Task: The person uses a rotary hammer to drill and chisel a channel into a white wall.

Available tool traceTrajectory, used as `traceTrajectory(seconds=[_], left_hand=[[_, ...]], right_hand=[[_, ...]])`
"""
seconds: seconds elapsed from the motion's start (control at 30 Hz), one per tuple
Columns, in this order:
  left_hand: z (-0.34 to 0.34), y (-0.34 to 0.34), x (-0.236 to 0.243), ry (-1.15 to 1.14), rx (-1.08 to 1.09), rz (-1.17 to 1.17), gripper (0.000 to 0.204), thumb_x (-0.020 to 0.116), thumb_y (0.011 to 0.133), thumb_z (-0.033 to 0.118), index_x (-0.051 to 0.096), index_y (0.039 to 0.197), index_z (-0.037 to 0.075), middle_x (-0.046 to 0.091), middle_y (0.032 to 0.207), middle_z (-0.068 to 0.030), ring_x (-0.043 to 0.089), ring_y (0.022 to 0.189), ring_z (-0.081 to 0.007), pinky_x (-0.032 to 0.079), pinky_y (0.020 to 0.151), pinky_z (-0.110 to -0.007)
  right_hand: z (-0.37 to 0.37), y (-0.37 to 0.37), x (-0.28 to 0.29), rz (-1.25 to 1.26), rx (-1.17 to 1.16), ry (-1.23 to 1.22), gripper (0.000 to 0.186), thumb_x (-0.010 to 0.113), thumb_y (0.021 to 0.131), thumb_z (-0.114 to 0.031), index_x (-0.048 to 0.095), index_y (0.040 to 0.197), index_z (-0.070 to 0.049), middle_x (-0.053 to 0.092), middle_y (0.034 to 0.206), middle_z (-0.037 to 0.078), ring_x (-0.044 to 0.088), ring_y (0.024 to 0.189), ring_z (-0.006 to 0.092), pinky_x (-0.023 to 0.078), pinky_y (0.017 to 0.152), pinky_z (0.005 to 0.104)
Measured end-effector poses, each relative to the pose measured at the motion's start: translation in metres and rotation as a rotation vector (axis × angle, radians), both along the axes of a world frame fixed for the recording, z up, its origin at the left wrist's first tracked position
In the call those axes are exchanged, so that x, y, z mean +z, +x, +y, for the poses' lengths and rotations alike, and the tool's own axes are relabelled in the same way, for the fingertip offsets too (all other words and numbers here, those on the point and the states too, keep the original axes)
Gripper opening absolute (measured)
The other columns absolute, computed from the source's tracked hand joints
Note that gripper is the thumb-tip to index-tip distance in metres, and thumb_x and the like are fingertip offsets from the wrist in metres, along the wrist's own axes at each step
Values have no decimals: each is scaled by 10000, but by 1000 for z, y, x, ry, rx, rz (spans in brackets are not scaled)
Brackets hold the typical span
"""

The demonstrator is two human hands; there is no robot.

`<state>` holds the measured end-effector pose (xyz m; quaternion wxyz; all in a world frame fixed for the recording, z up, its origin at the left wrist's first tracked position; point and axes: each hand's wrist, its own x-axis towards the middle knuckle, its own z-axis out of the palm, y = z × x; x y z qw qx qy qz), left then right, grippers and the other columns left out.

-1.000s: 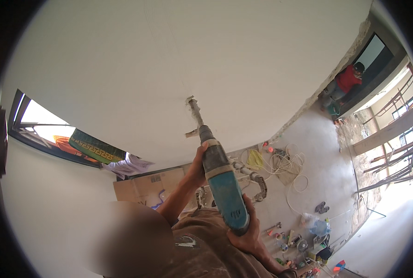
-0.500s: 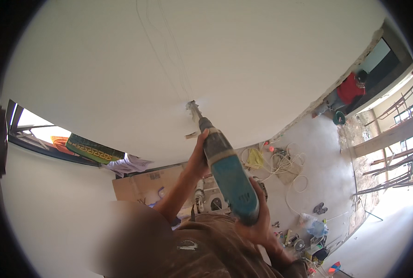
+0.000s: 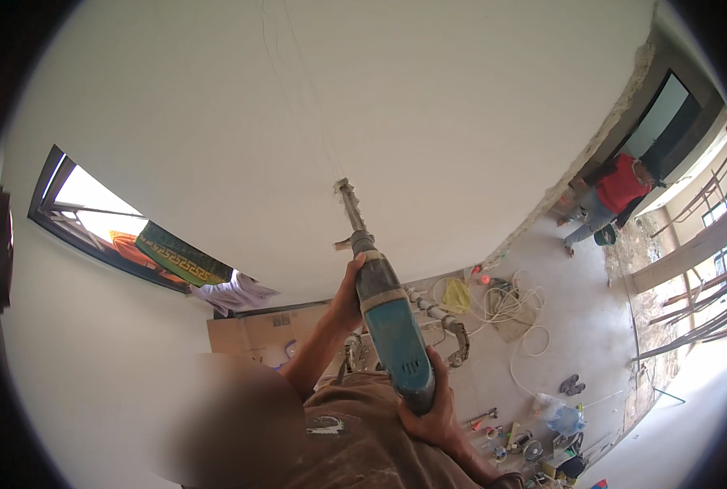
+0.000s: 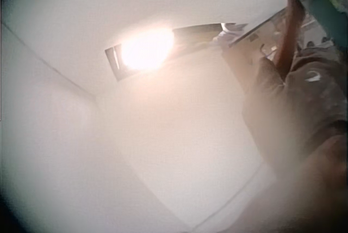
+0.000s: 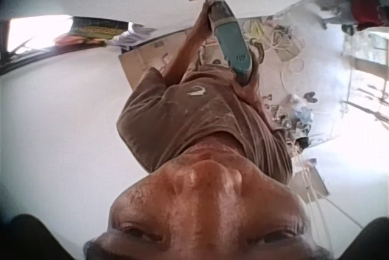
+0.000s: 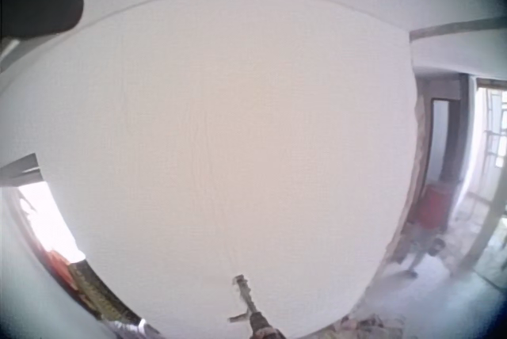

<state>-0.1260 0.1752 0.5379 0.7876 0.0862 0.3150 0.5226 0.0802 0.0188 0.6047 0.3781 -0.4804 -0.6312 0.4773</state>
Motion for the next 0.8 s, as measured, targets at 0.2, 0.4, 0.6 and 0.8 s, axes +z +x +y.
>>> traceTrajectory(seconds=[0.2, 0.4, 0.6, 0.8], left_hand=[[7, -2, 18, 79, -2, 44, 558, 604, 887, 548, 522, 1147, 61, 600, 987, -84, 625, 930, -198, 533, 875, -373], [25, -7, 9, 29, -6, 70, 608, 600, 885, 563, 505, 1189, 45, 593, 1018, -77, 610, 956, -188, 507, 899, -353], [27, -4, 1, 33, 4, 141, 619, 609, 884, 550, 509, 1209, 33, 602, 1053, -76, 609, 987, -186, 497, 916, -347], [48, -16, -7, 61, 15, 73, 597, 606, 890, 541, 512, 1202, 41, 606, 1064, -94, 609, 1010, -199, 495, 936, -353]], right_hand=[[-4, 0, -24, 126, -49, -8, 931, 697, 700, -59, 186, 1475, 6, 573, 1219, 251, 604, 1121, 352, 468, 955, 437], [18, -1, -7, 12, -28, 38, 956, 718, 680, -54, 184, 1468, 31, 556, 1227, 241, 602, 1123, 325, 477, 952, 423], [18, 2, -16, 76, -26, 119, 939, 706, 686, -42, 185, 1462, 52, 479, 1297, 222, 538, 1190, 304, 439, 999, 391], [49, -15, -14, -63, -44, 208, 898, 648, 696, -26, 194, 1467, 42, 504, 1284, 236, 566, 1155, 311, 448, 977, 396]])
